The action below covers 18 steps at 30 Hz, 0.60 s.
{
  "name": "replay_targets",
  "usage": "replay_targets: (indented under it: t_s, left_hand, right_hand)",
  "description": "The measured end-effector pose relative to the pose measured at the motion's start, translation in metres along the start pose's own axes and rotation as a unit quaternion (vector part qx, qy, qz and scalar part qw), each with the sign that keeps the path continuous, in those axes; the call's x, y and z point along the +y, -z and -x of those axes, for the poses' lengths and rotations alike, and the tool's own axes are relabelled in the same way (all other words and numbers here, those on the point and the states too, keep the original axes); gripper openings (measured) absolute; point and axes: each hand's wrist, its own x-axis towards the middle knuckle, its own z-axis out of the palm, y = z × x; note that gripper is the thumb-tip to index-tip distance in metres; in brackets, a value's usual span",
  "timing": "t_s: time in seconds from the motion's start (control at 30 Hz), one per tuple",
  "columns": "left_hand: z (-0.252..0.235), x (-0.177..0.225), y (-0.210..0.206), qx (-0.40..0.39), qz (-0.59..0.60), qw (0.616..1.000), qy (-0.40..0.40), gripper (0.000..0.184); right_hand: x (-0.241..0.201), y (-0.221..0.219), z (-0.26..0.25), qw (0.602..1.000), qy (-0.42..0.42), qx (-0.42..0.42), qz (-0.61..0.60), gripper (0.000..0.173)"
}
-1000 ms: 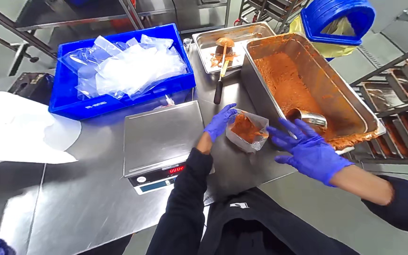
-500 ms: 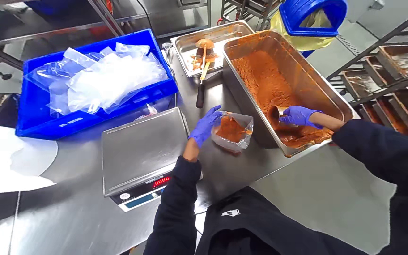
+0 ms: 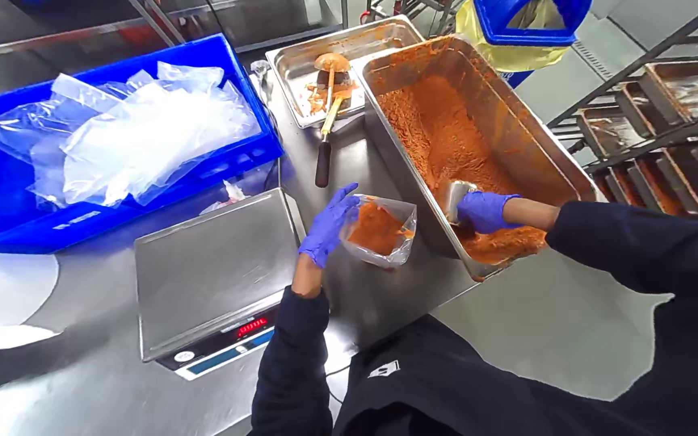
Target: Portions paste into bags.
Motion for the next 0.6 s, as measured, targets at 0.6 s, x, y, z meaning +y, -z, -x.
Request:
replay_targets:
  t_s: [0.6]
  left_hand:
    - [-0.012,0.007,-0.01,-0.031,-0.016,0.999,0.006,0.041]
  right_hand:
    - [0.005,-0.074,0.088,0.485,-0.148,0.495,-0.706,0.019]
